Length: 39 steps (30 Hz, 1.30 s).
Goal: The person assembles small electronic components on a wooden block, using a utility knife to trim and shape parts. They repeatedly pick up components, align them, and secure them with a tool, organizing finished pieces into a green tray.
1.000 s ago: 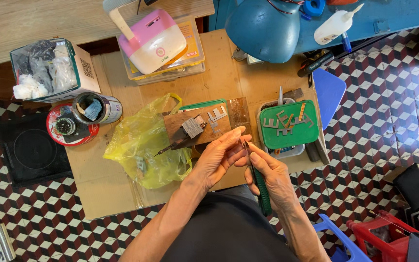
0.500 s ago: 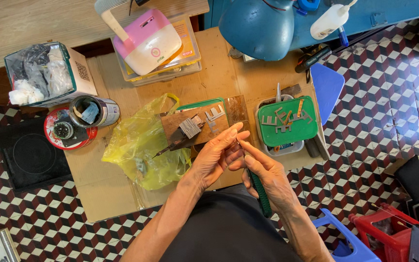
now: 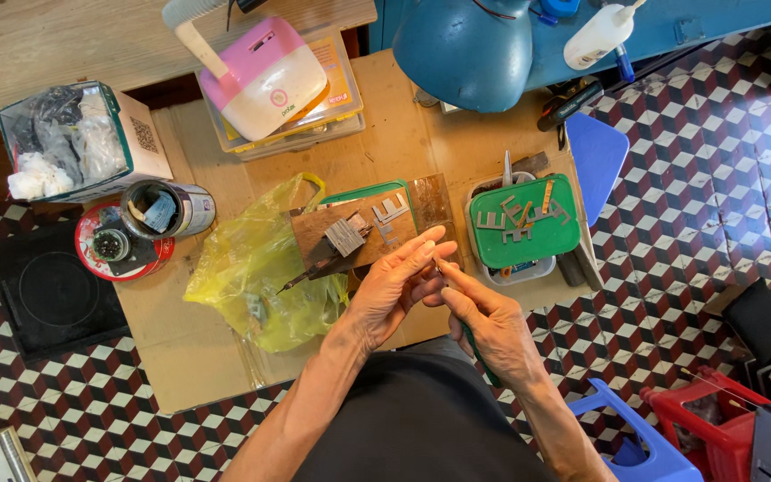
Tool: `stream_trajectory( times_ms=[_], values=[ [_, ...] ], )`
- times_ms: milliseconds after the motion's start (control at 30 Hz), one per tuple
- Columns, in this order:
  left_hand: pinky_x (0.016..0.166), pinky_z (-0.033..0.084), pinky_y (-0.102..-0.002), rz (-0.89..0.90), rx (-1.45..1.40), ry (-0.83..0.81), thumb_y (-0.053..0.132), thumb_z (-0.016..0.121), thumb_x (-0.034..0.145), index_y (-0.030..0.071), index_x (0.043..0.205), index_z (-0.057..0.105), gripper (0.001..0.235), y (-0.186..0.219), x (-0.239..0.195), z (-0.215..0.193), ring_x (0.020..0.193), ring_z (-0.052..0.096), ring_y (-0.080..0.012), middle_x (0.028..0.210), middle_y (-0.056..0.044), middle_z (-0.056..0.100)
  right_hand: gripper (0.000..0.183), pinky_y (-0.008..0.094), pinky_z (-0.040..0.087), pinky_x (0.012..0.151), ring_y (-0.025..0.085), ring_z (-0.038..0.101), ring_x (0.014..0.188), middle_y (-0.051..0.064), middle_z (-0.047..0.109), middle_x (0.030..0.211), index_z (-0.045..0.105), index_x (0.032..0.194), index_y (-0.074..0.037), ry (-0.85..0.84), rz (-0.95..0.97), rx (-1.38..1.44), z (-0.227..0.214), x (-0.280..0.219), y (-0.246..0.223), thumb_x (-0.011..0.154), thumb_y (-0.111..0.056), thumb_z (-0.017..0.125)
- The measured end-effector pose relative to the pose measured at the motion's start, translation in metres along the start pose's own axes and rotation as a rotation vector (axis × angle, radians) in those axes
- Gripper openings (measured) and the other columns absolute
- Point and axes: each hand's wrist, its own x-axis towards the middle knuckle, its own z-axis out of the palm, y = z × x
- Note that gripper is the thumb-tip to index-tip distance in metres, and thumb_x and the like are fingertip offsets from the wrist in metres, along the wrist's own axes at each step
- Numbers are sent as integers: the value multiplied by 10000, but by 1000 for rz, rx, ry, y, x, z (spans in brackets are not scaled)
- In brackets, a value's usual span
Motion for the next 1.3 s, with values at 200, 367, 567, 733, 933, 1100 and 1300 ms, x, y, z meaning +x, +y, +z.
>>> stream_trajectory(
  times_ms=[200, 367, 567, 733, 933, 1100, 1300],
  values=[
    [953, 573, -283, -6, 78, -16, 282, 644, 995, 28, 1561, 426, 658, 5, -4, 5, 1043, 651, -115, 1394, -104, 635, 514, 197, 441, 424, 47, 527, 548, 78, 761, 961, 546, 1482, -134, 12, -13, -45, -1, 1, -1, 974, -191, 599],
    [958, 555, -312, -50, 100, -34, 339, 621, 998, 16, 1559, 410, 681, 8, -5, 6, 1058, 653, -138, 1398, -119, 623, 473, 196, 440, 425, 50, 529, 538, 63, 769, 937, 611, 1431, -129, 41, -22, -106, -5, 0, 4, 964, -200, 615],
    [964, 531, -316, -56, 168, -13, 326, 659, 979, -7, 1543, 415, 699, 2, -9, 0, 1102, 634, -165, 1412, -157, 605, 448, 200, 431, 429, 48, 546, 566, 70, 756, 932, 649, 1397, -92, 60, 7, 104, 3, -5, 14, 965, -209, 638],
    [1048, 515, -303, 184, 411, 13, 189, 752, 911, -21, 1538, 433, 735, -17, -17, 4, 1224, 619, -159, 1414, -152, 579, 431, 198, 421, 416, 74, 516, 540, 115, 715, 870, 710, 1380, -52, 82, 32, 159, 12, -13, 19, 1000, -244, 647],
    [967, 539, -316, -9, 28, 50, 229, 676, 963, -8, 1544, 405, 684, -47, 1, -12, 1133, 625, -191, 1453, -150, 579, 509, 199, 466, 416, 78, 608, 615, 134, 756, 995, 580, 1441, -18, 183, 13, 331, 2, -19, 35, 979, -230, 605],
    [961, 572, -319, 110, 261, 141, 216, 538, 1016, -10, 1443, 462, 488, -85, 54, -13, 1122, 687, -208, 1357, -170, 640, 519, 199, 498, 430, 100, 654, 649, 186, 740, 1021, 512, 1483, -15, 297, -118, 628, -36, -21, 42, 1014, -233, 556],
    [823, 591, -355, 403, 1050, 279, 198, 549, 1044, 69, 1234, 679, 264, -110, 105, 7, 924, 743, -226, 1104, -154, 760, 502, 205, 493, 434, 120, 666, 659, 195, 730, 1023, 533, 1469, -42, 352, -106, 643, -90, -13, 40, 1005, -231, 568]
  ],
)
